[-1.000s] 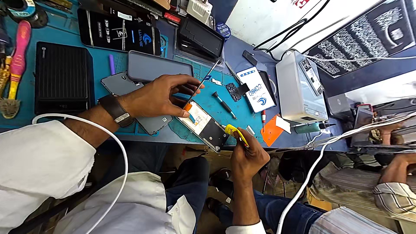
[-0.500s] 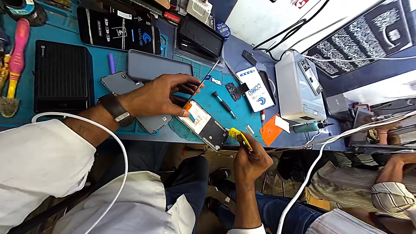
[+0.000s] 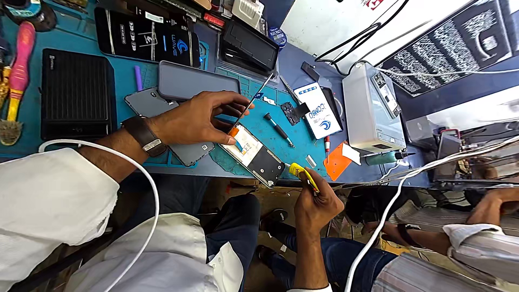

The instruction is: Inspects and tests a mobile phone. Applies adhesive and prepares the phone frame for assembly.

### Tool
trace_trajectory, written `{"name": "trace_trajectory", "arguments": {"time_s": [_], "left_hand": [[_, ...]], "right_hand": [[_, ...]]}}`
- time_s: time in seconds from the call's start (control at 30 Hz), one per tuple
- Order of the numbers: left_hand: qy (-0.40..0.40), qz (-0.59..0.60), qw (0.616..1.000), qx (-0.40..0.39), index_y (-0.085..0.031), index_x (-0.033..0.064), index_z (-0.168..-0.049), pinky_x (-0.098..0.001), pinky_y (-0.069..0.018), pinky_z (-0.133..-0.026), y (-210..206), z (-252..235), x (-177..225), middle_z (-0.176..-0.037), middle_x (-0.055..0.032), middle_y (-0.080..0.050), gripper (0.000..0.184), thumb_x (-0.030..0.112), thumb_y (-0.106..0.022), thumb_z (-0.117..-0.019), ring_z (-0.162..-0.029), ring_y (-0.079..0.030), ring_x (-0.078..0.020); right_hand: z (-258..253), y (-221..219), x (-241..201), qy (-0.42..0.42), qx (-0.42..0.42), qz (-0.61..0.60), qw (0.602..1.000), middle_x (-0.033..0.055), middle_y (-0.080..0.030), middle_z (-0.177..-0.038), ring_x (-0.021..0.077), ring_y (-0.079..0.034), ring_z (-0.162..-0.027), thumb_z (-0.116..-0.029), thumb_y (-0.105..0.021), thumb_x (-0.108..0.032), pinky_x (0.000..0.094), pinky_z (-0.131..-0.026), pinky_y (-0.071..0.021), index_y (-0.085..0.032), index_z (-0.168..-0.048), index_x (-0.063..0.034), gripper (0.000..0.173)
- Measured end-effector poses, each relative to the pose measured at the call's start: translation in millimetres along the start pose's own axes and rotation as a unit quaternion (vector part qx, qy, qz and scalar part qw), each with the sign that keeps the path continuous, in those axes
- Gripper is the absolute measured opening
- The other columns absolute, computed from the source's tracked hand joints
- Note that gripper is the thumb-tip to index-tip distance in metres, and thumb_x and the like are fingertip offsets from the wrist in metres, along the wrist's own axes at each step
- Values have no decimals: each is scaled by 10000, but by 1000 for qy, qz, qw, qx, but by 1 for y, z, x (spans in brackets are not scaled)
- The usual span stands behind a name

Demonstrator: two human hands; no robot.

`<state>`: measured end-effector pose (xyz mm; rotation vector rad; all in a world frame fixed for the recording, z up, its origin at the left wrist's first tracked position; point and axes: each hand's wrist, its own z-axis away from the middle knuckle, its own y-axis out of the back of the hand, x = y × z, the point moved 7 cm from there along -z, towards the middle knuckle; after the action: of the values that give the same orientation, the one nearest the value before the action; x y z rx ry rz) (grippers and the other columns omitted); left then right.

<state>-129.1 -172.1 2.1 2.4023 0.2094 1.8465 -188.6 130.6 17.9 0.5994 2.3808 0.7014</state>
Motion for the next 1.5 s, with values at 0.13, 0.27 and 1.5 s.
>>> {"name": "trace_trajectory", "arguments": {"time_s": [0.13, 0.27, 1.5], "left_hand": [[5, -2, 1000, 0, -522, 55, -1415, -318, -612, -948, 0, 0, 0, -1364, -80, -604, 723, 20, -784, -742, -1221, -639, -174], [2, -4, 1000, -1, -522, 52, -1415, -316, -614, -942, 0, 0, 0, -1361, -81, -604, 722, 26, -785, -744, -1216, -640, -172], [-5, -4, 1000, 2, -522, 43, -1417, -319, -612, -943, 0, -1, -1, -1352, -88, -609, 733, 30, -796, -737, -1211, -644, -179]], "right_hand": [[1, 2, 2, -3, -2, 6, 1000, 53, -786, -972, 64, -739, -870, -907, -721, -39, 216, -764, -593, -798, -1025, -53, 142], [3, 3, 3, -7, -5, 9, 1000, 52, -785, -966, 56, -736, -860, -910, -718, -39, 209, -751, -590, -798, -1024, -54, 140], [13, 14, -6, -1, -21, 8, 1000, 63, -782, -944, 60, -735, -829, -896, -684, -28, 210, -716, -591, -795, -1007, -42, 157]]}}
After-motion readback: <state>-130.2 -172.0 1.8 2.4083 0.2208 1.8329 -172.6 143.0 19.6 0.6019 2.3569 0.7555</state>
